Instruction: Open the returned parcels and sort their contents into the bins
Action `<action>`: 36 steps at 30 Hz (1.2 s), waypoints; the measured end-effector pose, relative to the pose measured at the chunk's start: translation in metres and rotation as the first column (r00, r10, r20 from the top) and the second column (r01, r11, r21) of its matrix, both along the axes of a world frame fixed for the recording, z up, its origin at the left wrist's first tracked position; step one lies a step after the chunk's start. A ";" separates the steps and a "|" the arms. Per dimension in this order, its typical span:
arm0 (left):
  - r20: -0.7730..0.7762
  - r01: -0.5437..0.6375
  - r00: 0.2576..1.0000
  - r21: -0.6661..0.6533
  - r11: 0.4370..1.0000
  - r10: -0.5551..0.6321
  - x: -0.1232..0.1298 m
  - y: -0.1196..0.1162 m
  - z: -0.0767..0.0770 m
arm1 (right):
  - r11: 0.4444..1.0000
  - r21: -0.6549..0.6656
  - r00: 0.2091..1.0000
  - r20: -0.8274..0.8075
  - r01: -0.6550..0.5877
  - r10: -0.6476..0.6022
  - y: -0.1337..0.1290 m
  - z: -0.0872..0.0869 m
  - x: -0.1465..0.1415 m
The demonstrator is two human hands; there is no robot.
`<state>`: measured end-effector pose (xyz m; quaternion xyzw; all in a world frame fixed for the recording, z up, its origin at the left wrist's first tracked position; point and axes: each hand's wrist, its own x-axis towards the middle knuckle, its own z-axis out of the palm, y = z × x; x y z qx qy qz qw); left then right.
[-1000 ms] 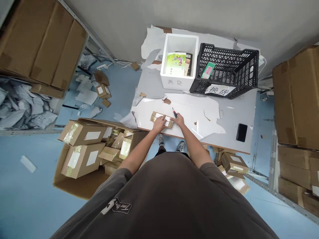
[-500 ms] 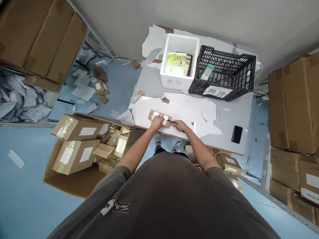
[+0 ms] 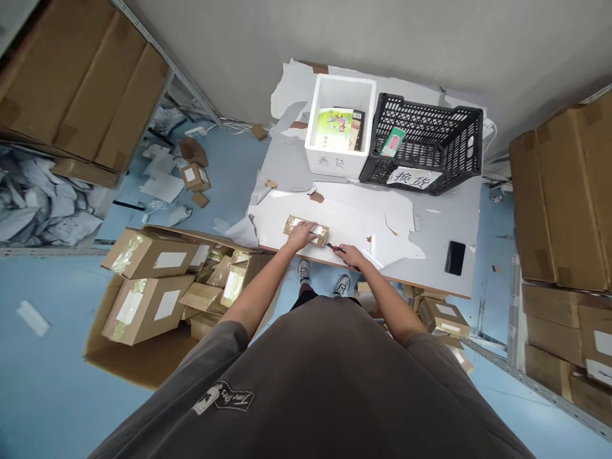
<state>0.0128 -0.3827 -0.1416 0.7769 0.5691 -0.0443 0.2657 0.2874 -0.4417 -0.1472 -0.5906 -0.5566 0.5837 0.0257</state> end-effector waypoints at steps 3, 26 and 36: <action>-0.039 -0.050 0.998 -0.001 0.999 0.050 -0.003 0.013 -0.005 | 0.997 0.001 0.997 0.034 0.076 -0.076 -0.005 0.009 0.017; -0.001 0.114 0.993 0.088 0.989 -0.115 -0.009 0.005 -0.042 | 0.969 0.207 0.932 0.359 -0.137 0.055 0.002 -0.005 -0.014; 0.173 0.047 0.983 0.123 0.991 -0.068 -0.009 -0.001 -0.067 | 0.912 0.298 0.899 0.414 -0.283 0.144 0.008 0.003 -0.014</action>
